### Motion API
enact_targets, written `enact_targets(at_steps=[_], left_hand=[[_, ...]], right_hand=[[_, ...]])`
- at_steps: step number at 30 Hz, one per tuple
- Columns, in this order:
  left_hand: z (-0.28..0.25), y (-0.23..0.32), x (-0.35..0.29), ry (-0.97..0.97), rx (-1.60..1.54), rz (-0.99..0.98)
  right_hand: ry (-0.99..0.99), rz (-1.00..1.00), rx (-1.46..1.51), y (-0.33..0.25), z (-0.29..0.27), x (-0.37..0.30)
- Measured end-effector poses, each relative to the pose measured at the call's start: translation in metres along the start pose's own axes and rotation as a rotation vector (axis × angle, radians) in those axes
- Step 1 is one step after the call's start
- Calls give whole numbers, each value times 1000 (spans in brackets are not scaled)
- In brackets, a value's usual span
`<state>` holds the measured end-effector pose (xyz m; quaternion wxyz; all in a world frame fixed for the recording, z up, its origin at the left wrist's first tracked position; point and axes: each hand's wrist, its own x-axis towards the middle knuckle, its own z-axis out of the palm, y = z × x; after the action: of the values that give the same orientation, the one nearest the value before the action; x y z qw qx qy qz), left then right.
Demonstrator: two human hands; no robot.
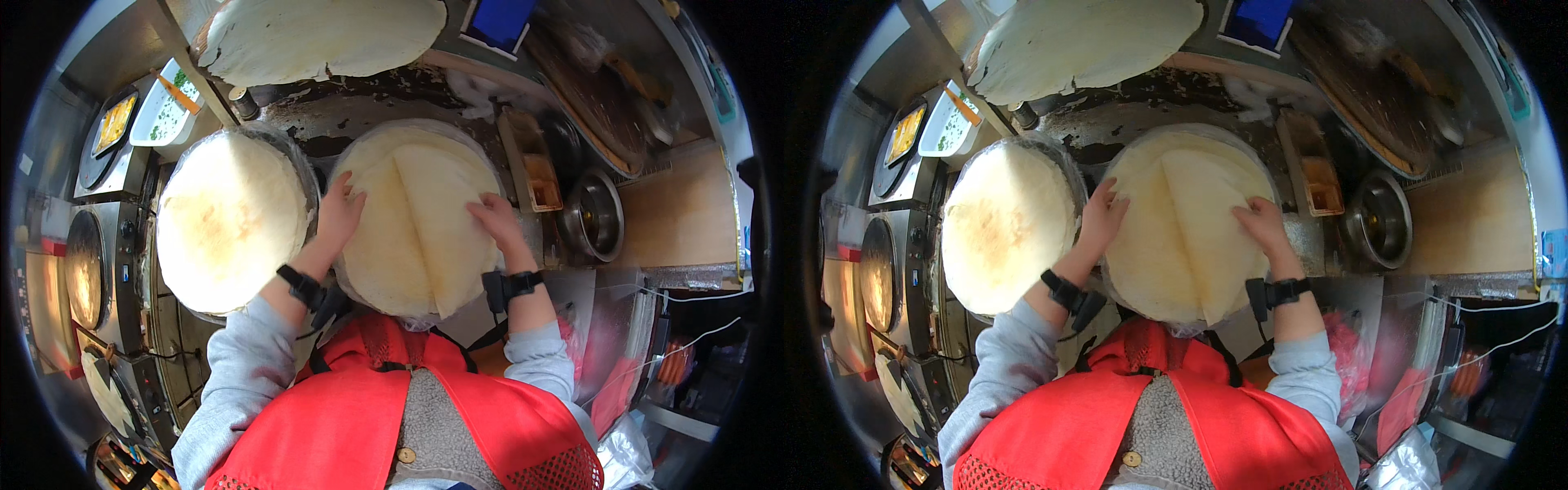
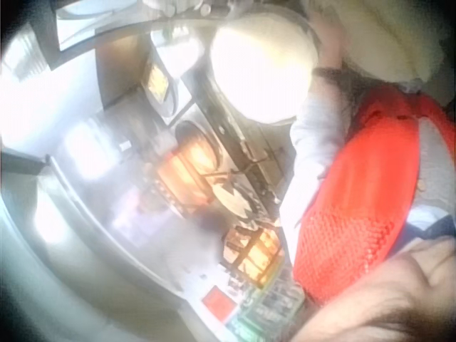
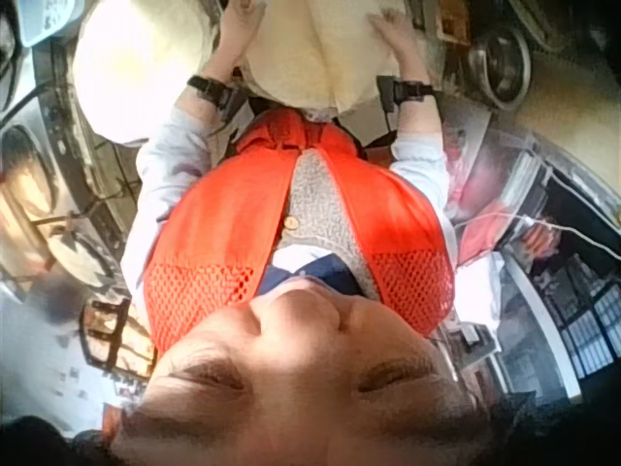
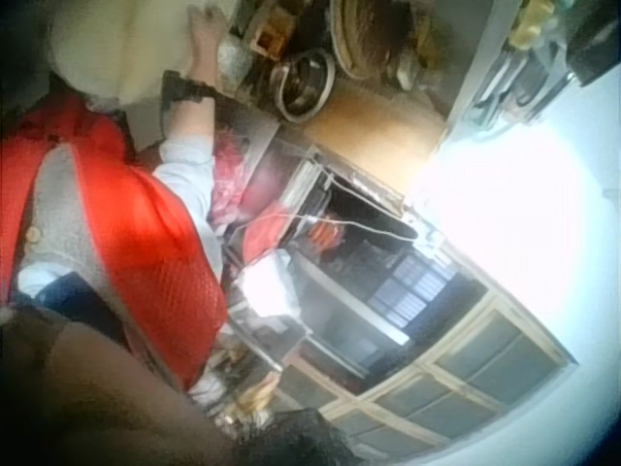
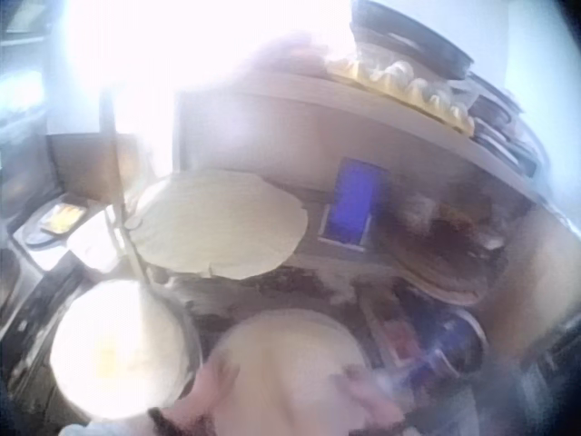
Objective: The person spreads a cooked vegetable and egg mixture onto a thin crepe on a flat griddle, then folds the crepe into a wrap using two spatulas. The person then handles a stack of crepes, separating and stacking them on a tray.
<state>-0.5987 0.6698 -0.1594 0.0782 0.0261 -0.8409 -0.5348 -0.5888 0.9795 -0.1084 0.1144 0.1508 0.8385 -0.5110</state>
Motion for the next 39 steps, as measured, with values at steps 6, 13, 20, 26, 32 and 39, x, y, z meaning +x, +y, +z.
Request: enact_targets(at_steps=[6,13,20,26,32,39], left_hand=[[1,0,57,-310,353,14],[9,0,38,-190,856,243],[59,24,-20,-538,742,475],[61,18,-21,-548,756,474],[60,25,-20,-582,761,452],[60,20,-20,-613,766,433]], right_hand=[[168,-346,-303,-3,4,20],[348,22,125,73,-75,18],[519,-197,26,51,-59,2],[667,-302,559,12,-151,-72],[734,-595,600,-51,-194,-145],[378,-701,461,-142,-185,-147]])
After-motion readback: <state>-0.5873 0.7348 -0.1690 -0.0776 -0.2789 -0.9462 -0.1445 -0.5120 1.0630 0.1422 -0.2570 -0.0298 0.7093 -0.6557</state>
